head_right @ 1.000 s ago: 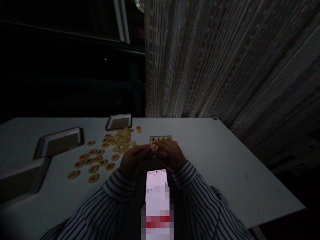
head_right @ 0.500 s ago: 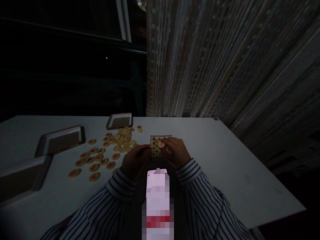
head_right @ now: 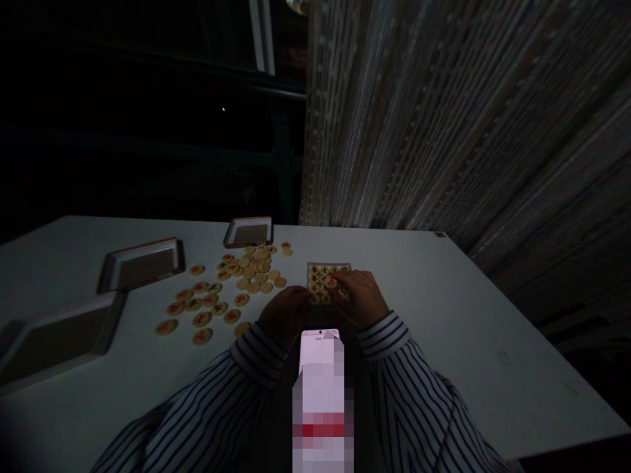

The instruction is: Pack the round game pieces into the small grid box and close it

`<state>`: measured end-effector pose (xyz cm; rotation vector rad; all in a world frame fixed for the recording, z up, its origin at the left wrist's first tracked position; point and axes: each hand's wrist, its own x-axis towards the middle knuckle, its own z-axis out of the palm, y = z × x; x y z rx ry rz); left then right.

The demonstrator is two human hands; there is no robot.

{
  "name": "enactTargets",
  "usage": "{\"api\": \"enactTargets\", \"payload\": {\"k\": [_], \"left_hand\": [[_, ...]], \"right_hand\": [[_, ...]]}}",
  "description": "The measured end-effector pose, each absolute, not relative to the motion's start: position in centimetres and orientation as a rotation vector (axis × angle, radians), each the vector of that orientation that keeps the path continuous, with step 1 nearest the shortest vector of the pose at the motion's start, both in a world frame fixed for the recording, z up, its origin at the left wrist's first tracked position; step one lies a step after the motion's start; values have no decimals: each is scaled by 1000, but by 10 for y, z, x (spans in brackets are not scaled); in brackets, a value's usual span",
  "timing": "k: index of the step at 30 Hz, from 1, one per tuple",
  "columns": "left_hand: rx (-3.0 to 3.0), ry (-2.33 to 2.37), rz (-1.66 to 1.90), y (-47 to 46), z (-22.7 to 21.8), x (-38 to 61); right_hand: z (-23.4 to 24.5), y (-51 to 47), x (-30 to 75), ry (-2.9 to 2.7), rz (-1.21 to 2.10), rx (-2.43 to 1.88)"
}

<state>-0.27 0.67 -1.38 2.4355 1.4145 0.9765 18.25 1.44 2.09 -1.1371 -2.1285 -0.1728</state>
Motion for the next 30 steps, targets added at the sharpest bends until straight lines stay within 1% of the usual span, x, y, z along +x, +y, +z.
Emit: {"api": "enactTargets", "payload": {"k": [5, 20, 30], "left_hand": [[2432, 1494, 878, 6, -16, -3], [2449, 1517, 677, 5, -11, -2], [2426, 1530, 667, 4, -10, -3]], "right_hand": [[20, 15, 184, -2142, -155, -1179], [28, 14, 187, -2140, -74, -1200], [69, 32, 186, -2313, 51, -1170]]}}
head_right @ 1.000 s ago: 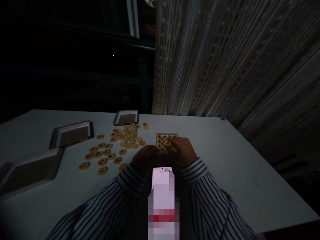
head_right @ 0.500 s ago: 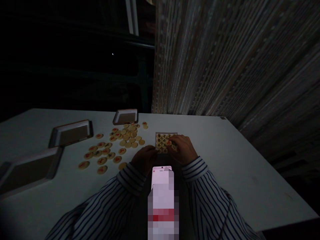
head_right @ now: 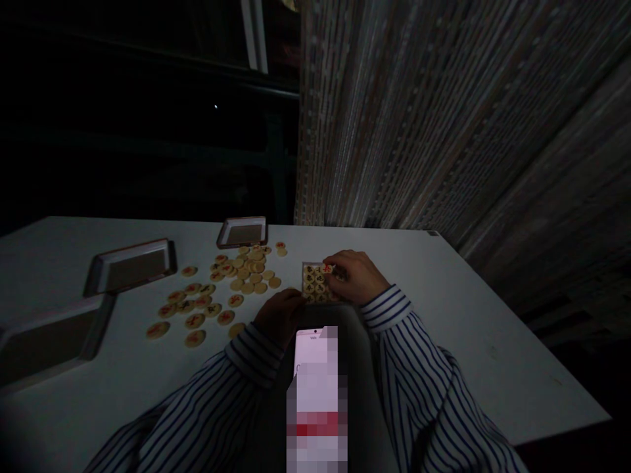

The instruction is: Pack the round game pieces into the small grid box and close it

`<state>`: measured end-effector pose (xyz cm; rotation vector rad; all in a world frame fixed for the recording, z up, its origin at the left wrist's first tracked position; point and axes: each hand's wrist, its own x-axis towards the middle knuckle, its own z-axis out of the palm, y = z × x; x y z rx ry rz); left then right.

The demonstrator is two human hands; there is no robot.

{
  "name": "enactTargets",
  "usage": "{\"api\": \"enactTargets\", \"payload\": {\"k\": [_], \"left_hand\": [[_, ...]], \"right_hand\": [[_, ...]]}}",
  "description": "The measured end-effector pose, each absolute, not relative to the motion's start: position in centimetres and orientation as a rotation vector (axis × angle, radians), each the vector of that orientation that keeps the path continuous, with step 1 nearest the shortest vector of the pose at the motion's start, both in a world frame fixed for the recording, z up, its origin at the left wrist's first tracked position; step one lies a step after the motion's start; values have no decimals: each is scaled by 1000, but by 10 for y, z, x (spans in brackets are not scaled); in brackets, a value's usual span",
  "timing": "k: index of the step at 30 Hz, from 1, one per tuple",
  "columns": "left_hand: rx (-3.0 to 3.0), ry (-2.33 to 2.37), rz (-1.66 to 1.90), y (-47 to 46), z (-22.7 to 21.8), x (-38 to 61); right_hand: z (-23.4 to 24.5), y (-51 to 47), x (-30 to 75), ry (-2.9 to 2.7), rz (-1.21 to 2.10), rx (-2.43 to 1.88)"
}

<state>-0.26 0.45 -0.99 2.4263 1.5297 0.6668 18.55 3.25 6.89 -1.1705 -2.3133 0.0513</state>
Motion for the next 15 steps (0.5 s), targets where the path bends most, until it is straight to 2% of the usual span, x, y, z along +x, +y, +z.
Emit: {"api": "enactTargets", "payload": {"k": [15], "left_hand": [[2443, 1500, 635, 6, -14, -6]], "right_hand": [[78, 41, 176, -2637, 206, -1360]]}}
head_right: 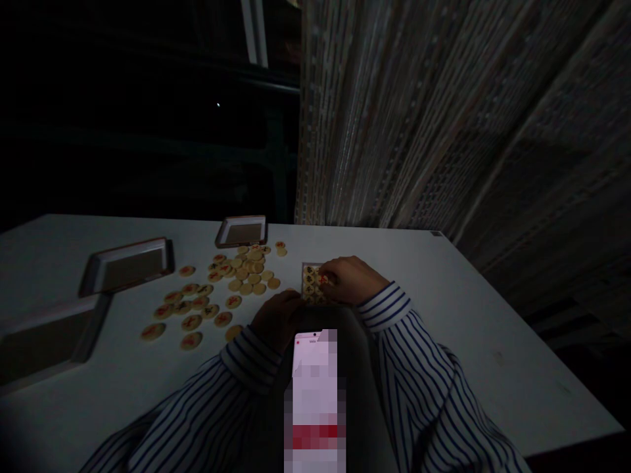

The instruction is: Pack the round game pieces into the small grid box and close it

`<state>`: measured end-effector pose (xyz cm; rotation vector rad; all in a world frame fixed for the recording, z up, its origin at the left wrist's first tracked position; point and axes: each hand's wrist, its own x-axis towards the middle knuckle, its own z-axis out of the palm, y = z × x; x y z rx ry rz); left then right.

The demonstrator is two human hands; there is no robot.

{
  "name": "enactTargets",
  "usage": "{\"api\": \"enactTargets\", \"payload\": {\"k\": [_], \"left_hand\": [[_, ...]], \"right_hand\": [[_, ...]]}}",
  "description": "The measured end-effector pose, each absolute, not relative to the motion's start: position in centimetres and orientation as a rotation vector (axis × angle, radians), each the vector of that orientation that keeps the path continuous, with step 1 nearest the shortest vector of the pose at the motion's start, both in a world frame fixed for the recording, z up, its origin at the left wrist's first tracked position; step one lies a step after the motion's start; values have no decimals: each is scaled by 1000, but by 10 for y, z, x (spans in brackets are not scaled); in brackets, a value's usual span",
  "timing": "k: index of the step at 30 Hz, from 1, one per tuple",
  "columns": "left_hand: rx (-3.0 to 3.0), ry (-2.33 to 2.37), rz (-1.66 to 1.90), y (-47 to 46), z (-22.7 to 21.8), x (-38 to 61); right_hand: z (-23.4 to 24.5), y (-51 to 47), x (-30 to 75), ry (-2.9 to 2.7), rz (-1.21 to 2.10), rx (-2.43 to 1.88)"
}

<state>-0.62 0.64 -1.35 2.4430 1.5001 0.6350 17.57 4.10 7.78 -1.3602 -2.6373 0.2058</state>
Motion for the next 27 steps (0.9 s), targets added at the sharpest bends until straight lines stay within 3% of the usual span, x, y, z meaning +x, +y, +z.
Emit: {"api": "enactTargets", "payload": {"k": [27], "left_hand": [[2431, 1518, 640, 3, -10, -3]], "right_hand": [[64, 42, 173, -2918, 140, -1305]]}}
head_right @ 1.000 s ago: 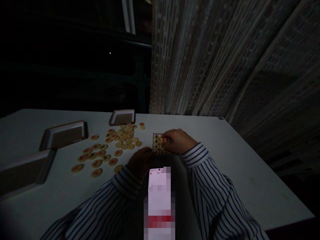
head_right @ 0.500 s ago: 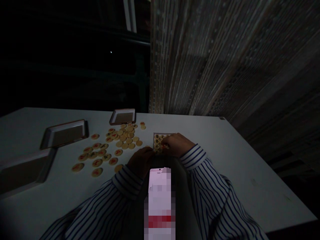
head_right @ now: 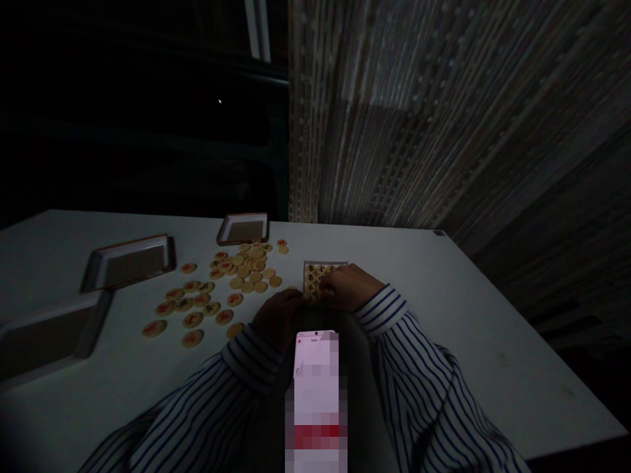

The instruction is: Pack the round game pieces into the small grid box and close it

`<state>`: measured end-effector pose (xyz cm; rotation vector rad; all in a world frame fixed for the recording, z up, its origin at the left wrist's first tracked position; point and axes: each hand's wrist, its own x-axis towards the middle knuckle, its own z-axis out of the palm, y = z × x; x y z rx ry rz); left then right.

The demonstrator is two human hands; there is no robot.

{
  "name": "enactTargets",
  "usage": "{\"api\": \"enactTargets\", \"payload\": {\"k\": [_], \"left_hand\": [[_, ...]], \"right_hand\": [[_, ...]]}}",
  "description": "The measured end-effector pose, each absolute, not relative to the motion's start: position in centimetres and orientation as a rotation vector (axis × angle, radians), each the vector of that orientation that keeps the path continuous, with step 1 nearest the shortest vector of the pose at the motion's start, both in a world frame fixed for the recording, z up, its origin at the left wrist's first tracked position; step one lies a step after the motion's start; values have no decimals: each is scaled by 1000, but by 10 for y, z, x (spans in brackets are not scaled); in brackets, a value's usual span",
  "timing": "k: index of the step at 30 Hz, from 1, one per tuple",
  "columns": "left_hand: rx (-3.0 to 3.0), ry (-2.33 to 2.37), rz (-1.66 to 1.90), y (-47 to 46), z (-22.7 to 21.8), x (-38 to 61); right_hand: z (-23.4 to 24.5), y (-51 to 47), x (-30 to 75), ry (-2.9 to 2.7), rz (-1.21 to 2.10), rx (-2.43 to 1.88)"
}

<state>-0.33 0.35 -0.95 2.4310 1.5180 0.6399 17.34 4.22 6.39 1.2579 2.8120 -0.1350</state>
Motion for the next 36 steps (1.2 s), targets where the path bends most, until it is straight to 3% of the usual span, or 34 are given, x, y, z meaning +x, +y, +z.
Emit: {"api": "enactTargets", "payload": {"k": [36], "left_hand": [[2445, 1514, 626, 6, -14, -5]], "right_hand": [[69, 41, 173, 2765, -214, 1279]]}}
